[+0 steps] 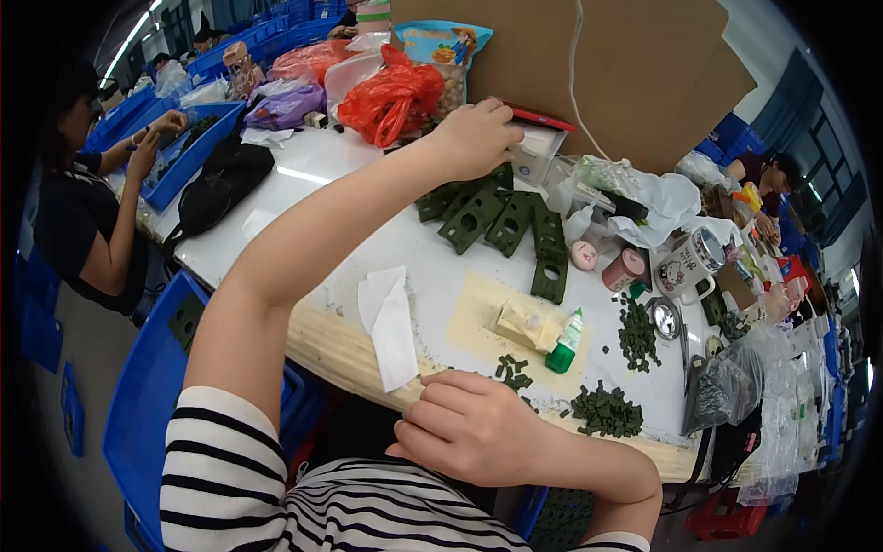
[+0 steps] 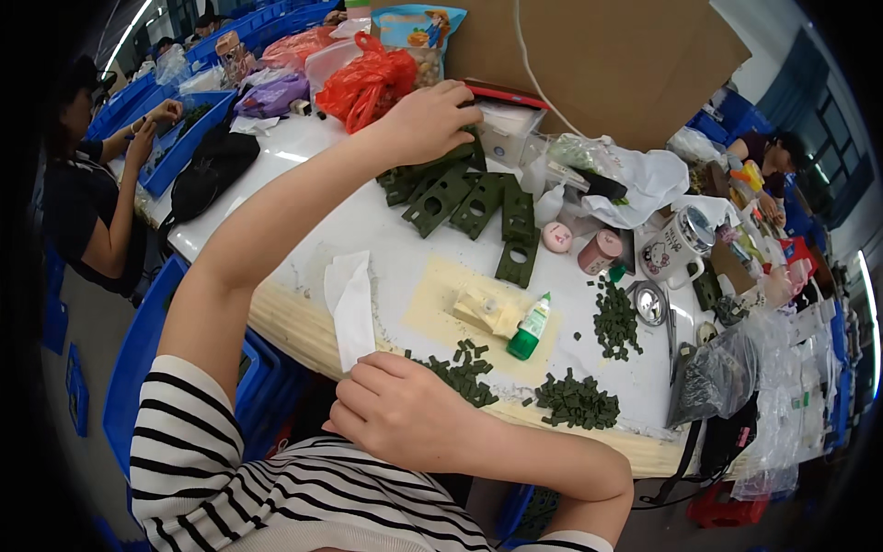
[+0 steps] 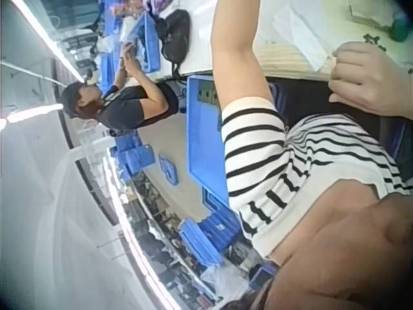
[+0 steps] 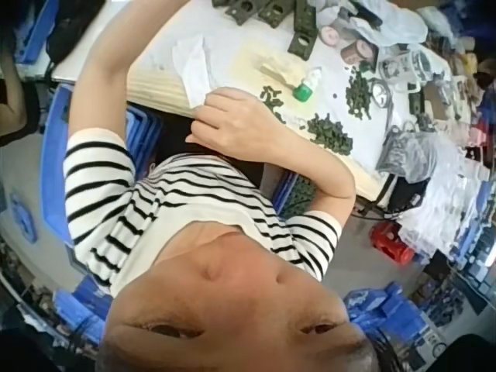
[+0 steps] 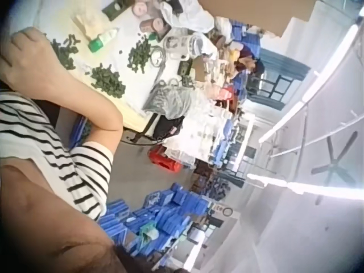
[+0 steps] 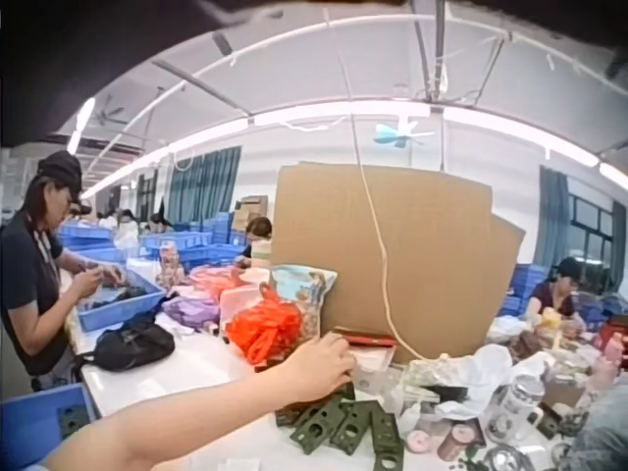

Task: Assembling plastic toy tank components by applying adhesive and attaching small green parts.

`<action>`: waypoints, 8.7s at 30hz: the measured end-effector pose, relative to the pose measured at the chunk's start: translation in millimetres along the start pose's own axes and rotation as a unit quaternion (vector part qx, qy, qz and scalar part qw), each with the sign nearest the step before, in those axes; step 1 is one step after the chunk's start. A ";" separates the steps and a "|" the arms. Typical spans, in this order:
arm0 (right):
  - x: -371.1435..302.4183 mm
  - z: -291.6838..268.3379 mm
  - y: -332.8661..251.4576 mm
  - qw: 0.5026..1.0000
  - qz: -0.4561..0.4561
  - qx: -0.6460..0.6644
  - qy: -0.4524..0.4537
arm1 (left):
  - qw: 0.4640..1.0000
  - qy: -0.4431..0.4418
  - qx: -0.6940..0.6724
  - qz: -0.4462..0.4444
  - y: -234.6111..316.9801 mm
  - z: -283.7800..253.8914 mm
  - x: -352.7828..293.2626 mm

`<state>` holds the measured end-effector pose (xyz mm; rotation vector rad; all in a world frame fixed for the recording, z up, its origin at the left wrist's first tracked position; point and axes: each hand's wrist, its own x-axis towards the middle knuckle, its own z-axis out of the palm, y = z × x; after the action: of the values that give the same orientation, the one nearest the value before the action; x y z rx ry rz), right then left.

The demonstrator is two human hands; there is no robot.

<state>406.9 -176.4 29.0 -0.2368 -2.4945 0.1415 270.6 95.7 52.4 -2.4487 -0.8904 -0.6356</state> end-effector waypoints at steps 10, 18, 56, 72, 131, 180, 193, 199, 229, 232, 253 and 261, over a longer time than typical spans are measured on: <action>-2.3 -1.2 26.5 0.996 0.045 -0.068 -0.022 | 0.963 -0.258 0.055 -0.053 -16.5 48.1 51.3; -4.6 6.6 43.1 0.992 0.058 -0.107 -0.027 | 0.976 -0.207 0.017 -0.058 -20.2 56.7 45.8; -152.8 -117.3 143.5 0.711 0.689 -0.140 -0.001 | 0.811 0.117 -0.564 -0.098 75.6 -36.8 -120.2; -32.2 -59.2 85.0 0.702 0.540 0.373 0.276 | 0.870 0.166 -0.463 -0.043 93.3 -44.9 -128.2; -26.9 -42.6 74.7 0.858 0.448 0.079 0.238 | 0.905 0.191 -0.374 0.067 94.5 -43.2 -132.8; -90.7 -98.6 98.9 0.801 0.577 -0.059 -0.148 | 0.872 0.175 -0.457 0.020 90.1 -40.6 -130.9; -86.8 -96.0 96.0 0.795 0.563 -0.029 -0.222 | 0.805 0.118 -0.572 -0.102 87.1 -29.9 -135.5; -85.1 -146.0 70.0 0.820 0.568 -0.071 0.020 | 0.802 0.120 -0.579 -0.077 88.4 -28.3 -137.2; -42.8 -32.1 83.1 0.757 0.380 0.344 0.405 | 0.830 0.179 -0.528 0.023 92.6 -37.3 -134.7; -42.4 -32.0 84.4 0.764 0.376 0.333 0.404 | 0.831 0.181 -0.525 0.025 91.8 -37.0 -134.5; -42.1 -31.7 83.4 0.760 0.379 0.336 0.407 | 0.841 0.150 -0.518 0.039 89.3 -38.2 -135.5; -43.1 -30.6 83.6 0.746 0.376 0.357 0.417 | 0.826 0.173 -0.536 0.016 90.1 -36.1 -134.5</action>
<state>470.6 -101.9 15.4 -0.7622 -1.1919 1.0432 230.3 -49.4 -17.2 -3.0425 -0.3332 -1.9028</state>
